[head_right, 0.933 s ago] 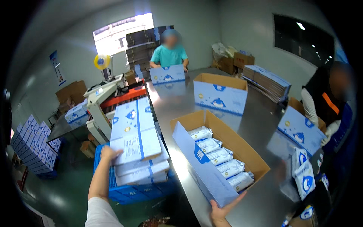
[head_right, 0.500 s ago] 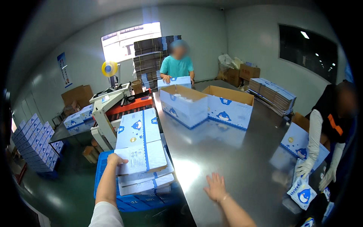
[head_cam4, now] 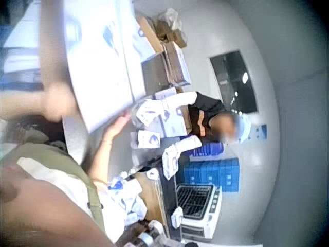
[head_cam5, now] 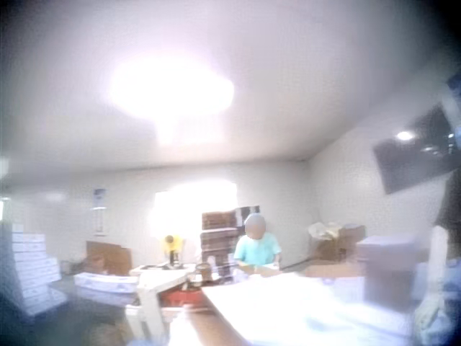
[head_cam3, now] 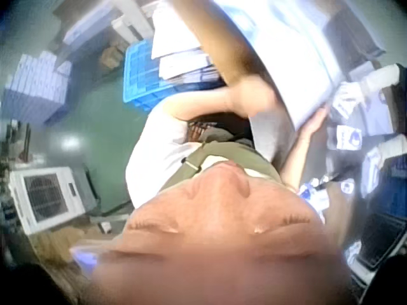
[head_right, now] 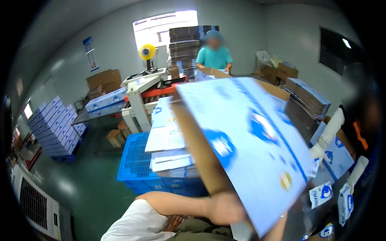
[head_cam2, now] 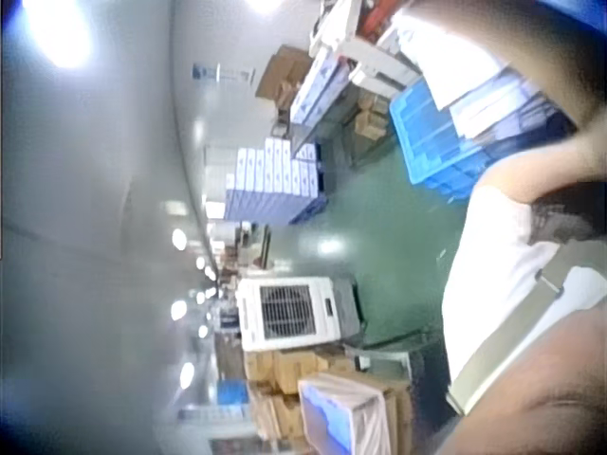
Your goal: The person takes blue packages from a conveyor belt and stacks them into cardboard boxes on a stainless steel table.
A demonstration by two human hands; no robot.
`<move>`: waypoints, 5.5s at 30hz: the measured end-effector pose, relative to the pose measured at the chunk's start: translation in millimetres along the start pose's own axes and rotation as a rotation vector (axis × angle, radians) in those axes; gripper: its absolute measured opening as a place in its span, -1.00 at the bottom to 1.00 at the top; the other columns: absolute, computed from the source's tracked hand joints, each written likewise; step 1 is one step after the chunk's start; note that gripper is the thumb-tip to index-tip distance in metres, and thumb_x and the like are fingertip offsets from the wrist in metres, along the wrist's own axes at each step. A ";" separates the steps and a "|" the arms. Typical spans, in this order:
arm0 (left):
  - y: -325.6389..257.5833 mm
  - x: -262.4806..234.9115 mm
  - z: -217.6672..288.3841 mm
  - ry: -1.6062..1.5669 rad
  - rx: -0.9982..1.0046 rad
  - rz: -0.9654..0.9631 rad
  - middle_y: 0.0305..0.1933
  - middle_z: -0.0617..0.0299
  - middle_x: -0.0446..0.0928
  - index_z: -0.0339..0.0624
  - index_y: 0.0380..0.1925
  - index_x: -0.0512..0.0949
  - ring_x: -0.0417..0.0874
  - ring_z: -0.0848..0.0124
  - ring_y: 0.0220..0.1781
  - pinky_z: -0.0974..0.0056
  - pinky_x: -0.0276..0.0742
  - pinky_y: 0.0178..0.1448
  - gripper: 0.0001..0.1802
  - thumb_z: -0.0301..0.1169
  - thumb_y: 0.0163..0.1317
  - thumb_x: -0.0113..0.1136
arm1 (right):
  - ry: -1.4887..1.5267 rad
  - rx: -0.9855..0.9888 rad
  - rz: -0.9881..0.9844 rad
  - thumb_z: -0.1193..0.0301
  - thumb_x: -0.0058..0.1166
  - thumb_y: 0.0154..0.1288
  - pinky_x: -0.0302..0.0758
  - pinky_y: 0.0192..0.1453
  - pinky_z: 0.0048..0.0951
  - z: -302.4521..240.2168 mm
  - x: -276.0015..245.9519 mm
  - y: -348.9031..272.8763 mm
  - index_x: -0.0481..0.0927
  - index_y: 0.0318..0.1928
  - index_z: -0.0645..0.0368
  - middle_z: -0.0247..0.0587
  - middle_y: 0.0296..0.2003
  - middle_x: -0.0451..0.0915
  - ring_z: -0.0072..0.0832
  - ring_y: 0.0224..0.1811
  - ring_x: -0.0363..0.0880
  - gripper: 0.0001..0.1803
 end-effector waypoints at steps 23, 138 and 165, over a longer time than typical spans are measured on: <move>54.1 -16.9 -160.2 -0.375 -0.583 -1.187 -0.10 0.10 0.63 -0.24 -0.01 0.55 0.64 0.18 -0.04 0.16 0.48 0.09 -0.33 -0.38 -0.25 0.53 | -1.404 -0.232 -1.282 0.16 0.12 0.20 0.47 -0.27 -0.09 -80.0 83.2 -35.9 0.60 -0.52 0.13 -0.06 -0.56 0.59 -0.06 -0.40 0.58 -0.68; -44.0 57.4 -306.4 0.478 -1.090 -0.883 -0.18 -0.04 0.65 -0.17 -0.31 0.65 0.67 0.03 -0.09 0.04 0.59 -0.05 -0.79 -0.37 0.07 0.15 | -1.140 -0.478 -0.665 0.33 0.14 0.14 0.15 0.42 -0.03 -43.0 133.8 -76.3 0.50 0.13 0.15 0.04 0.23 0.39 -0.06 0.32 0.29 -0.50; -149.6 210.8 -62.0 0.081 -0.910 -0.814 0.24 -0.08 0.23 -0.18 0.11 0.35 0.12 -0.04 0.38 -0.24 -0.08 0.40 -0.28 0.00 0.01 0.22 | -1.570 0.214 -0.086 0.56 0.38 -0.54 0.29 0.39 -0.34 -109.0 -278.8 258.6 0.44 0.26 0.05 -0.12 0.21 0.47 -0.23 0.30 0.37 0.06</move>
Point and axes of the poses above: each hand's wrist, its own y-axis towards the middle knuckle, its own x-axis out of the palm, z = x × y, the point moved 8 cm from there along y, towards the middle knuckle
